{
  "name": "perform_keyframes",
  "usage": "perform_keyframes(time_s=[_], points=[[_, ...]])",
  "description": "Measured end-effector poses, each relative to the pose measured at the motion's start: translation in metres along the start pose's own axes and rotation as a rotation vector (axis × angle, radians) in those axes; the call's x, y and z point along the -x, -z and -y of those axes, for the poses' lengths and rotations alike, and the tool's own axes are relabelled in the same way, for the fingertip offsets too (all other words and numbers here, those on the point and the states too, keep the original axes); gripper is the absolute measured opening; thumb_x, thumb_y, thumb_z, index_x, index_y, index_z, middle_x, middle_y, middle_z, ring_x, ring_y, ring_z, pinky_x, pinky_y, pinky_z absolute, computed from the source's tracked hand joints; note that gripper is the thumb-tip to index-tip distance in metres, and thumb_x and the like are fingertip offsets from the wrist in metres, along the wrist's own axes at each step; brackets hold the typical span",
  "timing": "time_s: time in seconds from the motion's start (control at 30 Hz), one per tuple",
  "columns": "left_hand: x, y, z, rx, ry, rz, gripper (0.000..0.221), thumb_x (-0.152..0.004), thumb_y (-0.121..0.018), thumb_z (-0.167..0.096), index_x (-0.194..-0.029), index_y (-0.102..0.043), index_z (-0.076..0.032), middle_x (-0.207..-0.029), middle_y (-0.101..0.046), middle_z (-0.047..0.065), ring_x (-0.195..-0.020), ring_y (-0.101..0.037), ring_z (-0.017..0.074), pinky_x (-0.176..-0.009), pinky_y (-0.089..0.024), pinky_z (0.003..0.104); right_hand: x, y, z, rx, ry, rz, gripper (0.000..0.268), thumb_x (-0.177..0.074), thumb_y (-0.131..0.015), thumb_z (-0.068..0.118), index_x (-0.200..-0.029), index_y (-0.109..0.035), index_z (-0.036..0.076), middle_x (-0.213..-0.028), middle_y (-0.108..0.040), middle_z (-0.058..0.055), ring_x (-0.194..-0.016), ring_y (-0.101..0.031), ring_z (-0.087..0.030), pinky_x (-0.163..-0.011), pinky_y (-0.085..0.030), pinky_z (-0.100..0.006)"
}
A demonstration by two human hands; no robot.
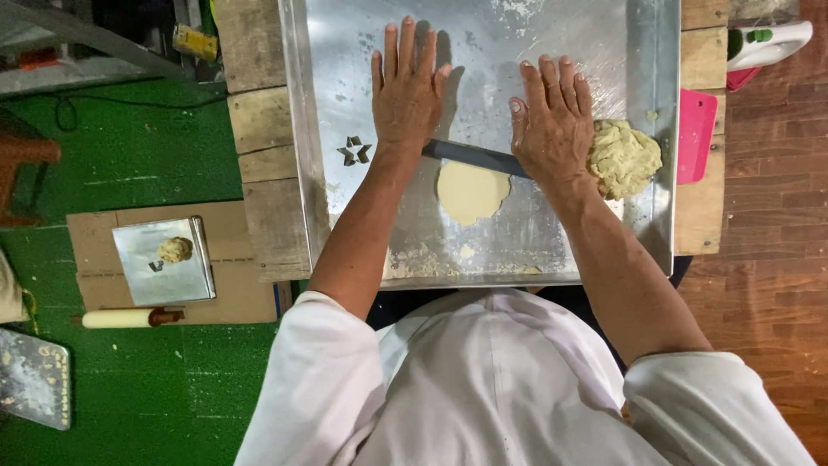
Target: Cutting star-shaped pieces from dough using a cutter and arranging them on a tray, followed by flattening dough with a bench scraper.
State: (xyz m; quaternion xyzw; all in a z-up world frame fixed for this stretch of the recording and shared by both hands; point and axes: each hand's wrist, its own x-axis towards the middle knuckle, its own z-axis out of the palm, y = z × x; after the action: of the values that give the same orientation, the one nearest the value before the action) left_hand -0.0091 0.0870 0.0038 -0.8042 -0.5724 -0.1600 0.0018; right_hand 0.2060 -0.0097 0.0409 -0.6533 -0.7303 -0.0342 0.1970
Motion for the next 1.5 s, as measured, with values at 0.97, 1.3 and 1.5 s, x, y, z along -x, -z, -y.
perform_keyframes(time_s=[0.97,1.3,1.5], points=[[0.149,0.095,-0.028,0.115,0.205,0.573,0.060,-0.112,-0.016,-0.050,-0.166,-0.024,-0.024,-0.173,-0.007,0.005,-0.159,0.001,0.0267,-0.126,0.004,0.056,0.072,0.066,0.062,-0.020,-0.075,0.499,0.059,-0.113,-0.020,0.049,-0.161,-0.040,0.020,-0.171,-0.015,-0.027,-0.156,-0.004,-0.047,-0.122,-0.001,-0.068],[0.186,0.101,-0.037,0.129,0.216,0.559,0.063,-0.112,-0.022,-0.046,-0.167,-0.013,-0.017,-0.174,-0.001,0.010,-0.159,0.003,0.0320,-0.123,0.008,0.061,0.107,0.061,0.054,-0.091,-0.090,0.462,0.062,-0.111,-0.026,0.055,-0.161,-0.040,0.021,-0.169,-0.015,-0.028,-0.155,-0.007,-0.048,-0.121,-0.004,-0.067],[0.198,0.102,-0.044,0.291,0.167,0.509,0.063,-0.115,-0.025,-0.046,-0.168,-0.008,-0.016,-0.174,0.003,0.011,-0.159,0.008,0.0332,-0.121,0.011,0.063,0.119,0.064,0.041,-0.079,-0.133,0.454,0.065,-0.111,-0.027,0.053,-0.163,-0.035,0.016,-0.168,-0.012,-0.033,-0.154,-0.007,-0.054,-0.122,-0.007,-0.065]])
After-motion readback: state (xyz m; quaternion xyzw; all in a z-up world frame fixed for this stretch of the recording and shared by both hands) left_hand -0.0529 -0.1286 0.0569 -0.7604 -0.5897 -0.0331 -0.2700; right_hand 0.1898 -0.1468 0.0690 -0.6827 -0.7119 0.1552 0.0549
